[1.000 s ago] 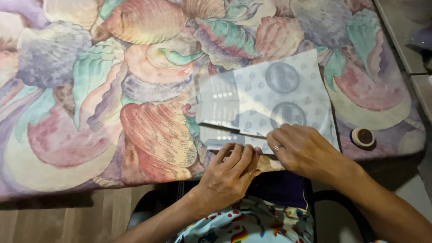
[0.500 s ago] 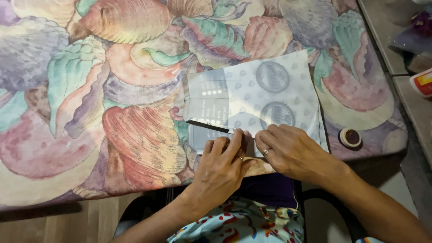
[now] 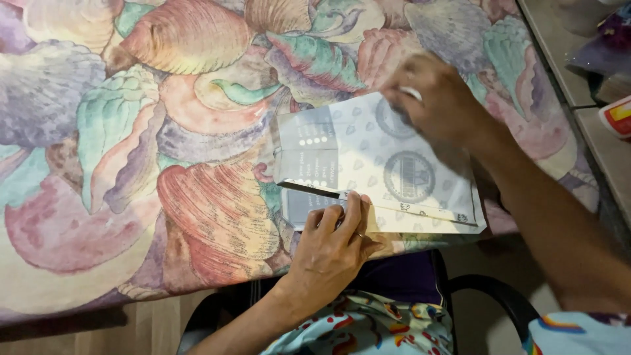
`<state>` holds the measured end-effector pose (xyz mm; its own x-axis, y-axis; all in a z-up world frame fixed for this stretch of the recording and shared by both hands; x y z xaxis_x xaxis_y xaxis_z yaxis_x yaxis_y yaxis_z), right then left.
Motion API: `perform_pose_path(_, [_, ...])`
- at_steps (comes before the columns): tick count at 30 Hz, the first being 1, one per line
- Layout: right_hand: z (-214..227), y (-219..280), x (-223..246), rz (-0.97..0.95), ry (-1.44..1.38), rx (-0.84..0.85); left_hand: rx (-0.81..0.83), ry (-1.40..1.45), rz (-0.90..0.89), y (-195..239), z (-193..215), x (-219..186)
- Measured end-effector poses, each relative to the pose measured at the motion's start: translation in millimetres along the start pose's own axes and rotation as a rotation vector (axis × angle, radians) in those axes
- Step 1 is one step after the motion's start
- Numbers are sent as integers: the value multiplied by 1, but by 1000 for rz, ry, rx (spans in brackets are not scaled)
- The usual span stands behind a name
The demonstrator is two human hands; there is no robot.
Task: The person folds a white paper package with printed logos, aligns the edges, and presses the fold to secure it. They repeat the folding process on a second identical package, smoothing the creases and adjusting the alignment by hand.
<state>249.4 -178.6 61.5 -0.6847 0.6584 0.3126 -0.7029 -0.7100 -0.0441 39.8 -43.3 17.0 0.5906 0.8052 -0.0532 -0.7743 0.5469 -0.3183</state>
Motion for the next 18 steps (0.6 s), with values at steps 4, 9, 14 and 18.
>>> perform_pose_path(4, [-15, -44, -43, -138, -42, 238, -39, -19, -17, 1, -1, 2])
perform_pose_path(9, [-9, -57, -21, -339, -202, 501, -82, -69, -40, 2, -7, 3])
perform_pose_path(14, [-22, -68, -40, -307, -309, 587, -141, -131, -30, 3, -4, 3])
perform_pose_path(18, [-11, -62, -27, -270, -265, 506, -114, -88, -29, 3, -2, 3])
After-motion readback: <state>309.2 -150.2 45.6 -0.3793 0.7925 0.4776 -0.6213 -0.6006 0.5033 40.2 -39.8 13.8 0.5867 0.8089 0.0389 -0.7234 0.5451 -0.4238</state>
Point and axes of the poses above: each hand's wrist, its own y-axis away from the middle knuckle, its own z-axis out of the back of the hand, x = y × z, the point moved 7 cm from there along -y, towards the middle knuckle, and after that the axes turned 14 degrees about x, right-handed, at the moved point
